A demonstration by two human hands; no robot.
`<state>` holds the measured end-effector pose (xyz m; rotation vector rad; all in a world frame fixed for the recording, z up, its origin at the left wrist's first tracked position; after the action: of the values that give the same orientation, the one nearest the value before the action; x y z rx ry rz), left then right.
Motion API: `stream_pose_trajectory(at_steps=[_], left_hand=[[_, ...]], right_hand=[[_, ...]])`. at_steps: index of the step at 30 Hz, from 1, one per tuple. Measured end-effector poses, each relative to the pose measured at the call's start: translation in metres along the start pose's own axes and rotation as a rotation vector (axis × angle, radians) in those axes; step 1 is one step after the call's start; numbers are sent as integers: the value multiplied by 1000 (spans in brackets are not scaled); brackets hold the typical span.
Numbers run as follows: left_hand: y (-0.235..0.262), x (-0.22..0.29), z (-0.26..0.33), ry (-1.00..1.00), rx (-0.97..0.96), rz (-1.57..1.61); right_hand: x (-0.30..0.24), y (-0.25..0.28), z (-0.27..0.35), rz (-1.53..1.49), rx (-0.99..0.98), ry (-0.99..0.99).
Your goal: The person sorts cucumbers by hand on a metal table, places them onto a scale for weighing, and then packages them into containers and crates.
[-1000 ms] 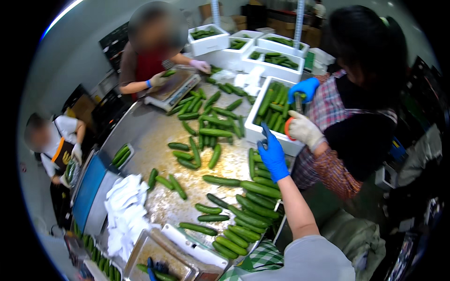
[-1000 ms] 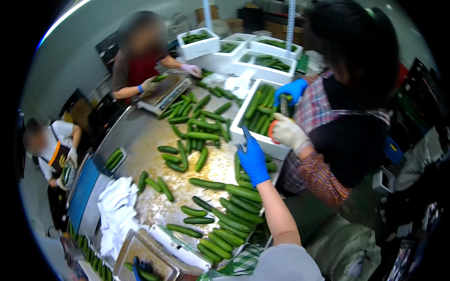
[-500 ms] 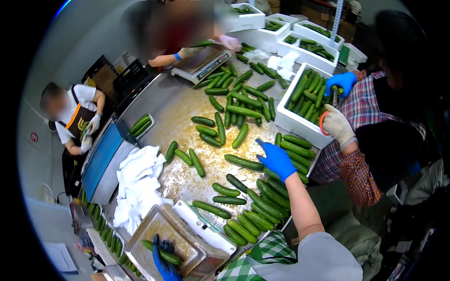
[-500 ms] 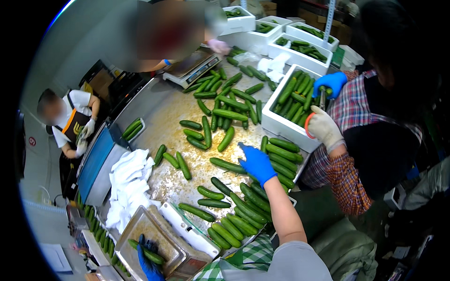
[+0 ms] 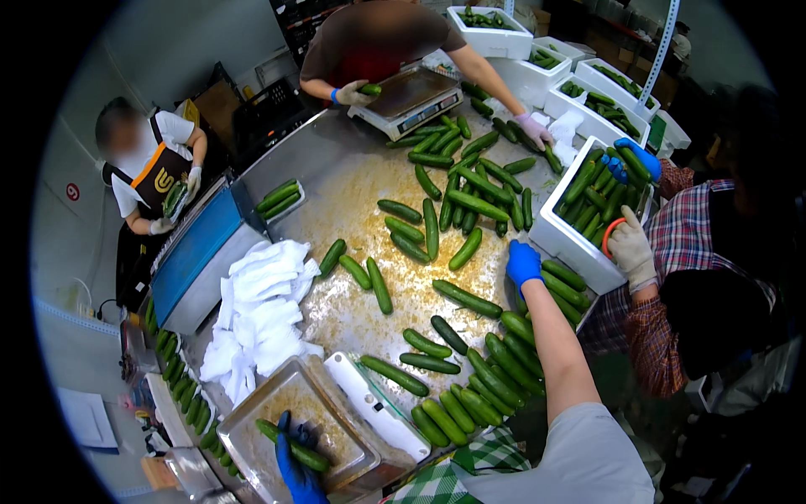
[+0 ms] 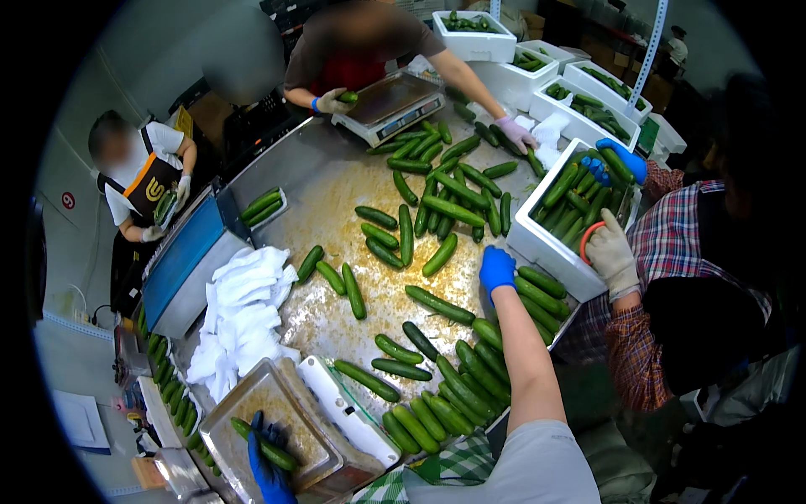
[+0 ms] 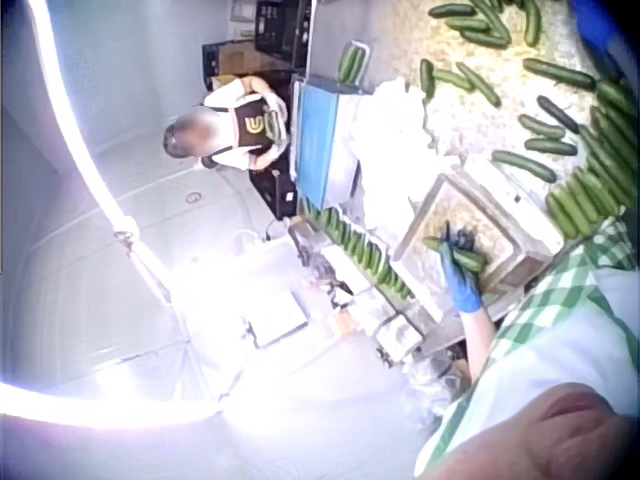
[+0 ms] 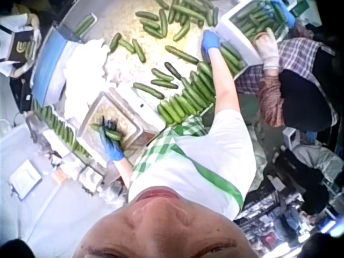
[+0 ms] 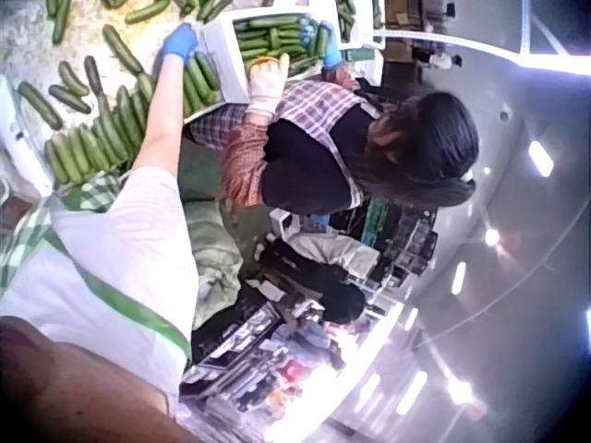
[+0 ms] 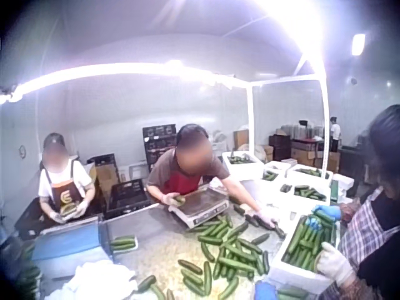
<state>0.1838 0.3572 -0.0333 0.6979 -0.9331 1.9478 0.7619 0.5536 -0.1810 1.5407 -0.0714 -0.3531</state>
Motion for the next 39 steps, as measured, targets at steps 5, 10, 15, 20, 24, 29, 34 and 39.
stream_pose_trajectory(at_steps=[5, 10, 15, 20, 24, 29, 34, 39], left_hand=[[-12, 4, 4, -70, 109, 22], [-1, 1, 3, -79, 85, 22], [3, 9, 8, -101, 108, 2], [38, 15, 11, -354, 322, -414], [39, 16, 16, -344, 361, -597], [36, 13, 10, -470, 354, -824], [29, 12, 3, -436, 342, -793], [-35, 35, 32, -326, 459, -912]], right_hand=[[-89, 67, 12, -525, 317, 366], [-231, 169, 77, -1068, 351, 753], [-367, 171, 197, -1156, 216, 1351], [-435, 95, 291, -982, -103, 1684], [-406, 91, 258, -914, -333, 1639], [-286, 68, 60, -1057, 28, 716], [-141, 33, -43, -377, 186, 268], [-115, 4, -79, -311, 141, 83]])
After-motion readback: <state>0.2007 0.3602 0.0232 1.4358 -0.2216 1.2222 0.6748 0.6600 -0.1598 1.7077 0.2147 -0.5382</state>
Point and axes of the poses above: each hand's wrist, its own z-axis away from the middle knuckle, its own y-axis out of the back of the hand, x = y × z, the point moved 6 cm from there along -z, towards the middle knuckle, and after that the axes turned 11 degrees about y, right-handed, at the moved point
